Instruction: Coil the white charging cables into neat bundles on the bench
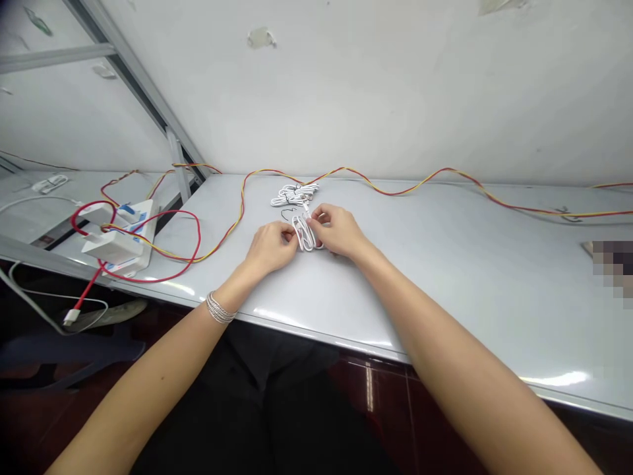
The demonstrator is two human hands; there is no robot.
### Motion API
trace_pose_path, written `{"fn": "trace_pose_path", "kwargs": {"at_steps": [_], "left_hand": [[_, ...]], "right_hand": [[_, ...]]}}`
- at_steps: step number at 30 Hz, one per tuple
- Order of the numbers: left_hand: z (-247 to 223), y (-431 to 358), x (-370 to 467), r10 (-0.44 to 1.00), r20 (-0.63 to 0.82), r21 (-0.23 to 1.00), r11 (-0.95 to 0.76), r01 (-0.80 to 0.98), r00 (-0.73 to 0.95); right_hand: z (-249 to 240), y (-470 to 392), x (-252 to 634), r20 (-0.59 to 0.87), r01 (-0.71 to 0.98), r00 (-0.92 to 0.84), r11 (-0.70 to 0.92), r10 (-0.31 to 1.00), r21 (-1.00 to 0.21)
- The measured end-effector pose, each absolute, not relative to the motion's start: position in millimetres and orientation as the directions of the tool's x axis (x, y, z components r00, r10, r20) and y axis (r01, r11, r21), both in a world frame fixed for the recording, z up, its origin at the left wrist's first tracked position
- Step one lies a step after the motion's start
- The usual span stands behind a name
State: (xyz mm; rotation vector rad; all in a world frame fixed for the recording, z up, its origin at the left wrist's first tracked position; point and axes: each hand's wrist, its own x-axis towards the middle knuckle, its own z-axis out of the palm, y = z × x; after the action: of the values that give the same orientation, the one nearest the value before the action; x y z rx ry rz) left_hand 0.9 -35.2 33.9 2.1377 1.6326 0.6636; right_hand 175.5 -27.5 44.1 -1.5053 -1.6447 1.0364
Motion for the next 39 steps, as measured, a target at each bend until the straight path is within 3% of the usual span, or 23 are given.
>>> {"fn": "trace_pose_path", "kwargs": {"at_steps": [9, 18, 23, 29, 33, 39], "left_hand": [[32.5, -40.3, 0.8, 0.926, 0.186, 0.538, -0.375, 0.755, 0.328], [22.6, -36.8, 5.4, 0.95, 0.154, 0.649, -0.305, 0.697, 0.273], [20.8, -38.7, 6.0, 0.944, 0.212, 0.609, -0.331, 0.721, 0.255], [19.5, -39.8, 6.5, 0.952, 0.227, 0.6, -0.304, 0.739, 0.207], [17.9, -39.1, 7.9, 0.95, 0.22, 0.581, -0.311, 0.752, 0.222], [19.0, -38.6, 8.3, 0.949, 0.185, 0.543, -0.315, 0.778, 0.256]], "right_hand": [[39.3, -28.0, 176.5, -0.106, 0.19, -0.145, -0.078, 0.984, -0.979], [29.8, -23.5, 173.3, -0.015, 0.401, 0.001, -0.014, 1.0, -0.916], [30.3, -22.0, 173.2, 0.166, 0.722, 0.134, 0.019, 0.977, -0.692], [35.2, -27.7, 173.5, 0.102, 0.848, 0.029, 0.029, 0.994, -0.529], [41.7, -32.4, 173.6, 0.149, 0.858, 0.104, -0.013, 0.983, -0.513], [48.1, -42.0, 165.7, 0.049, 0.885, 0.103, -0.069, 0.993, -0.46]]}}
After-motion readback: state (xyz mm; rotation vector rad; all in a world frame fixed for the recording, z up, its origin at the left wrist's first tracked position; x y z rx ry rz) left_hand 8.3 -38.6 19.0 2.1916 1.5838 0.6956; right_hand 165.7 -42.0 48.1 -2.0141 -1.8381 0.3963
